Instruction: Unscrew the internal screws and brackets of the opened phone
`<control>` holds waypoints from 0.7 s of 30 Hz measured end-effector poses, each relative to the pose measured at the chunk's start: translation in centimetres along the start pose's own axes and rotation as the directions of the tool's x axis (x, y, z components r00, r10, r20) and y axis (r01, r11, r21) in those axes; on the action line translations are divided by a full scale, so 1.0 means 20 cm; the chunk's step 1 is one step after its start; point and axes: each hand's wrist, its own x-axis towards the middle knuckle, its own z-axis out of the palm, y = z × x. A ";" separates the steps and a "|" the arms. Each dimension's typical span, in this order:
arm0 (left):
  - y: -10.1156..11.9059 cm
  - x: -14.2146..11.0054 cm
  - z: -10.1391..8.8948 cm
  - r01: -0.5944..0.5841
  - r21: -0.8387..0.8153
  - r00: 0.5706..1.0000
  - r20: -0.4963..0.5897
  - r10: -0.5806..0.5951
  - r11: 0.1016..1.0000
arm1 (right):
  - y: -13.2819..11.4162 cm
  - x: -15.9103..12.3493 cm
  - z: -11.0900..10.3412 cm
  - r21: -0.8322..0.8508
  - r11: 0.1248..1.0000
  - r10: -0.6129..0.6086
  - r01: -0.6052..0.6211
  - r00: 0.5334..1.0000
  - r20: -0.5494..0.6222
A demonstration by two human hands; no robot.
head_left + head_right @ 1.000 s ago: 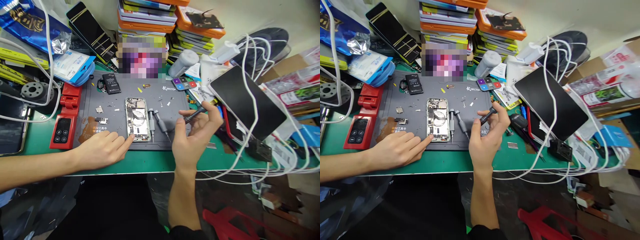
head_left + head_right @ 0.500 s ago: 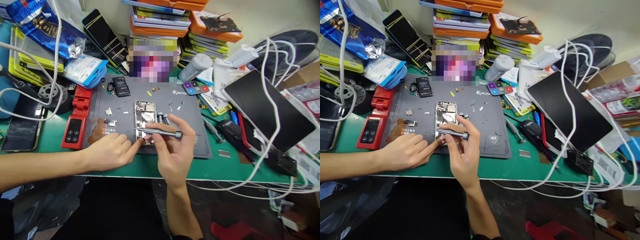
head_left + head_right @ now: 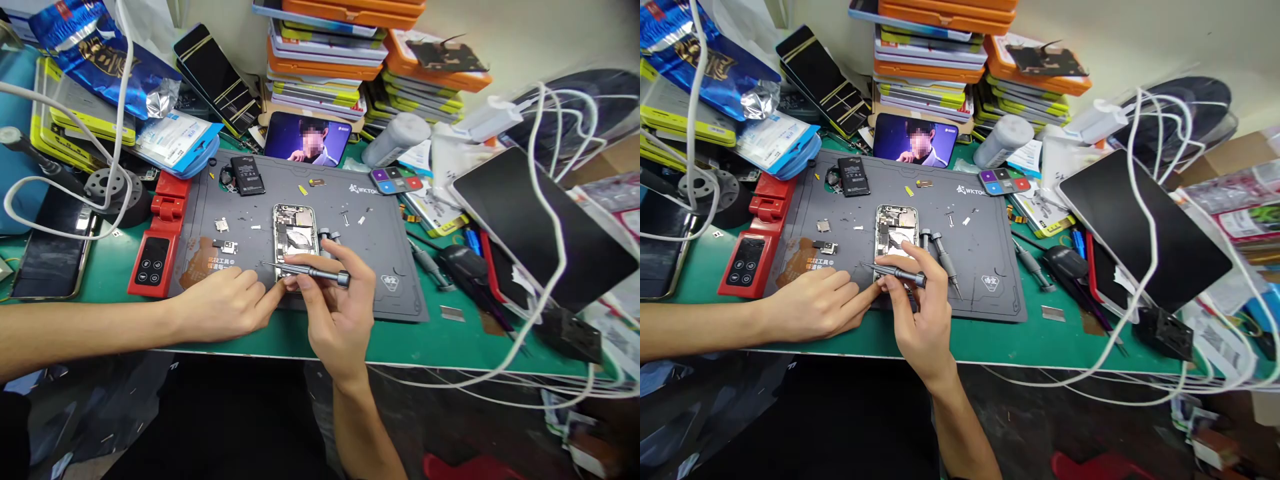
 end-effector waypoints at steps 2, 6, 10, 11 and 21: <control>0.00 0.00 0.00 0.000 0.003 1.000 0.006 0.000 1.000 | -0.01 0.00 0.00 0.033 0.999 -0.006 0.007 0.999 -0.032; -0.01 -0.01 0.00 0.016 0.004 1.000 -0.002 -0.016 1.000 | -0.03 0.03 -0.01 0.107 0.993 -0.023 0.042 0.985 -0.169; -0.01 -0.01 0.01 0.009 -0.011 1.000 0.007 -0.009 1.000 | -0.02 0.04 -0.07 0.234 0.972 0.089 -0.024 0.959 -0.270; -0.01 -0.01 0.01 0.012 -0.012 1.000 0.005 -0.012 1.000 | -0.01 0.04 -0.08 0.274 0.960 0.135 -0.062 0.958 -0.255; 0.00 0.01 -0.01 0.045 0.025 0.999 -0.024 -0.044 0.999 | -0.03 -0.01 -0.06 0.246 0.945 0.230 -0.217 0.973 -0.026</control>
